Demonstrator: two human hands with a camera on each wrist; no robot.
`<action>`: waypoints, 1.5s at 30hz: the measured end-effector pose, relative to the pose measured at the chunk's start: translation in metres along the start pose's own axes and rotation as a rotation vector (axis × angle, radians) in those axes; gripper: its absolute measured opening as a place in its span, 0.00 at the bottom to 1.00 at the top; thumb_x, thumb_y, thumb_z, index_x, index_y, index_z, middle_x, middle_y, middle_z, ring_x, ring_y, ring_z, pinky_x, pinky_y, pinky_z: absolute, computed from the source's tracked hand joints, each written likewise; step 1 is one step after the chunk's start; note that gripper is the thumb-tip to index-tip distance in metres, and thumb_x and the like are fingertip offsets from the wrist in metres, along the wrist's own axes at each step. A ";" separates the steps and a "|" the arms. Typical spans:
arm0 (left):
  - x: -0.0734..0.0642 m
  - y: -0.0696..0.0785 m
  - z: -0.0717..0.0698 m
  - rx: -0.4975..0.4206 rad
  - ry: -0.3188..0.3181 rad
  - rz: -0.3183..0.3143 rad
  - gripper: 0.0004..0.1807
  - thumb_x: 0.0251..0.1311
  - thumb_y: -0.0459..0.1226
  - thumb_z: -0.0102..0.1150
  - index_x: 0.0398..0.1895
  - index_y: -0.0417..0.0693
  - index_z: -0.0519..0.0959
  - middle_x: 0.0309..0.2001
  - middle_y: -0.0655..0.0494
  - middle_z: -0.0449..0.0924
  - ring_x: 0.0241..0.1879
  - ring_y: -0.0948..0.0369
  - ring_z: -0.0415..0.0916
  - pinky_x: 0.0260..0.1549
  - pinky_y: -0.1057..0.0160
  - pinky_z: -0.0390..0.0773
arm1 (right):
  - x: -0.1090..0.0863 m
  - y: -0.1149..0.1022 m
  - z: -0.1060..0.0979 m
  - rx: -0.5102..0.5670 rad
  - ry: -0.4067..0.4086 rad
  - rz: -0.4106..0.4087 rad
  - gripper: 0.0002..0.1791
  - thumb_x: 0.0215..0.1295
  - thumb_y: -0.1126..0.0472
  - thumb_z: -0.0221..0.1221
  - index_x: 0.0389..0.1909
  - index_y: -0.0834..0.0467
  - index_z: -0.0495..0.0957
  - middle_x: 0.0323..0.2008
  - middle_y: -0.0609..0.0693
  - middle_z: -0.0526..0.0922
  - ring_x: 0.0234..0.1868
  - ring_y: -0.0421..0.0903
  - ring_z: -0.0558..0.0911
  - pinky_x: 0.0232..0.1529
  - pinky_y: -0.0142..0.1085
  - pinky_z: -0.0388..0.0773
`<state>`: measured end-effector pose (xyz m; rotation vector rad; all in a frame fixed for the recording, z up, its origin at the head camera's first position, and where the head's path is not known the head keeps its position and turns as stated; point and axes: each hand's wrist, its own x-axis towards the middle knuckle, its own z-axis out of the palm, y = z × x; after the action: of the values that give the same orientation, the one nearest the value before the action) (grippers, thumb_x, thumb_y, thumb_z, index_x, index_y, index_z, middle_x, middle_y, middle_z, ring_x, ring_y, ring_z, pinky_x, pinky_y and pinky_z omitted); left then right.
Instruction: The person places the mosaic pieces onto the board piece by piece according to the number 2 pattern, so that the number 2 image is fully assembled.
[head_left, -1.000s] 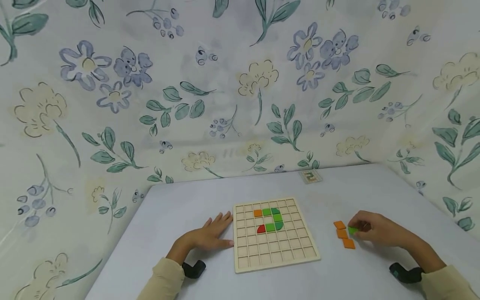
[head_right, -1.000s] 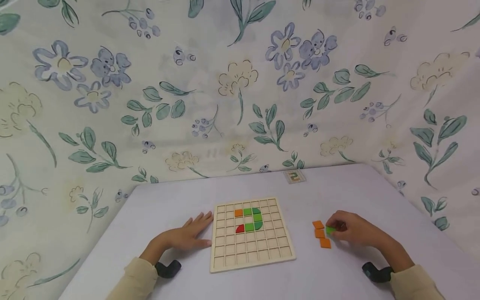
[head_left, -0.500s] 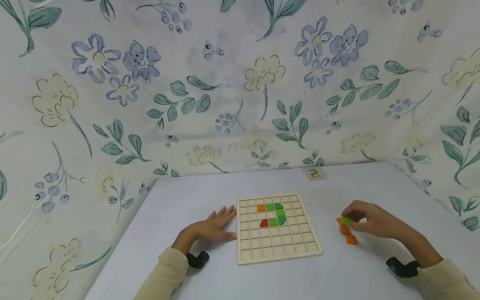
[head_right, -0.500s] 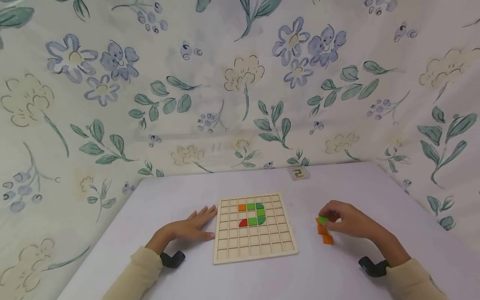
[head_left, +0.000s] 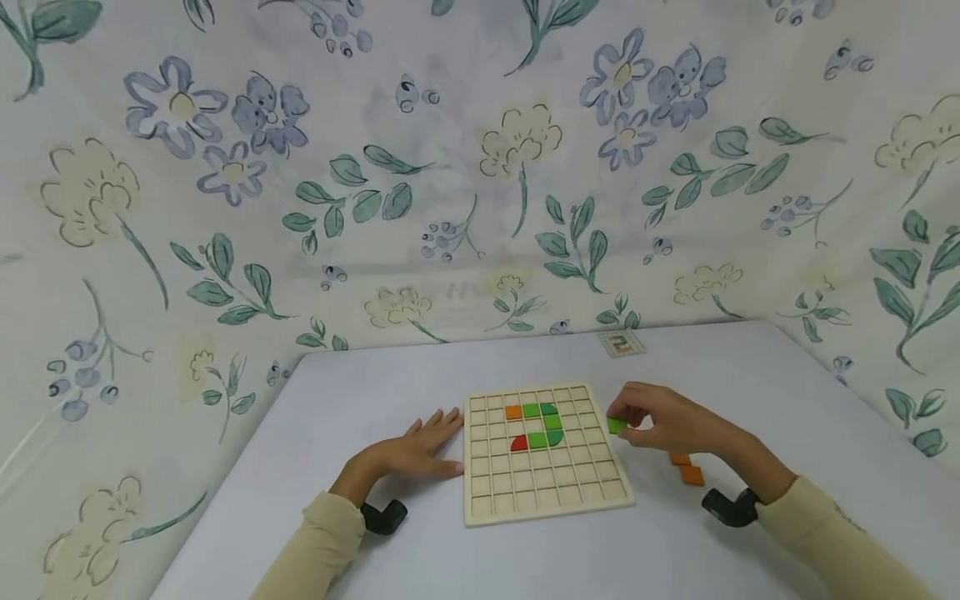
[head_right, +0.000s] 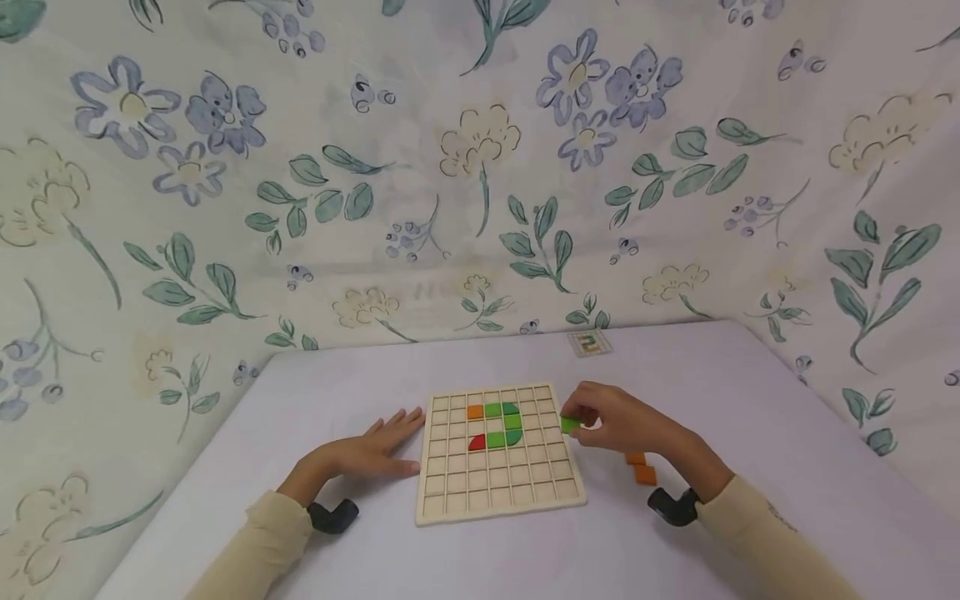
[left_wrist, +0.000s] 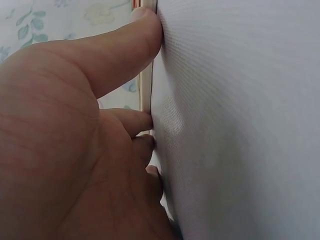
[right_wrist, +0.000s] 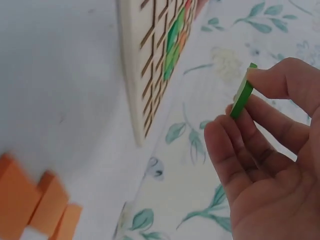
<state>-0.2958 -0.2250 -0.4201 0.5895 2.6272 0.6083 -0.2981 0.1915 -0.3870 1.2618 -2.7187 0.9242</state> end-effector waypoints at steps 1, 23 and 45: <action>0.000 0.000 0.001 -0.001 -0.001 -0.004 0.51 0.65 0.57 0.58 0.81 0.46 0.44 0.82 0.48 0.39 0.81 0.47 0.28 0.77 0.40 0.31 | 0.004 -0.002 0.002 0.000 -0.002 -0.005 0.11 0.62 0.67 0.65 0.44 0.55 0.81 0.40 0.43 0.80 0.38 0.34 0.78 0.43 0.32 0.83; -0.001 0.001 0.003 -0.002 0.015 -0.014 0.50 0.66 0.56 0.58 0.81 0.46 0.45 0.82 0.49 0.39 0.81 0.47 0.28 0.77 0.40 0.30 | 0.071 -0.032 0.048 0.025 -0.138 -0.071 0.09 0.63 0.66 0.64 0.44 0.59 0.83 0.40 0.47 0.81 0.37 0.35 0.78 0.41 0.29 0.81; 0.001 -0.002 0.001 -0.001 0.014 0.012 0.50 0.66 0.56 0.57 0.81 0.46 0.45 0.82 0.48 0.40 0.81 0.47 0.28 0.77 0.41 0.30 | 0.091 -0.047 0.079 0.006 -0.153 -0.037 0.07 0.61 0.65 0.67 0.40 0.56 0.84 0.34 0.42 0.80 0.34 0.34 0.76 0.37 0.26 0.79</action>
<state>-0.2970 -0.2256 -0.4227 0.6030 2.6385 0.6194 -0.3085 0.0645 -0.4063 1.4351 -2.7963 0.8674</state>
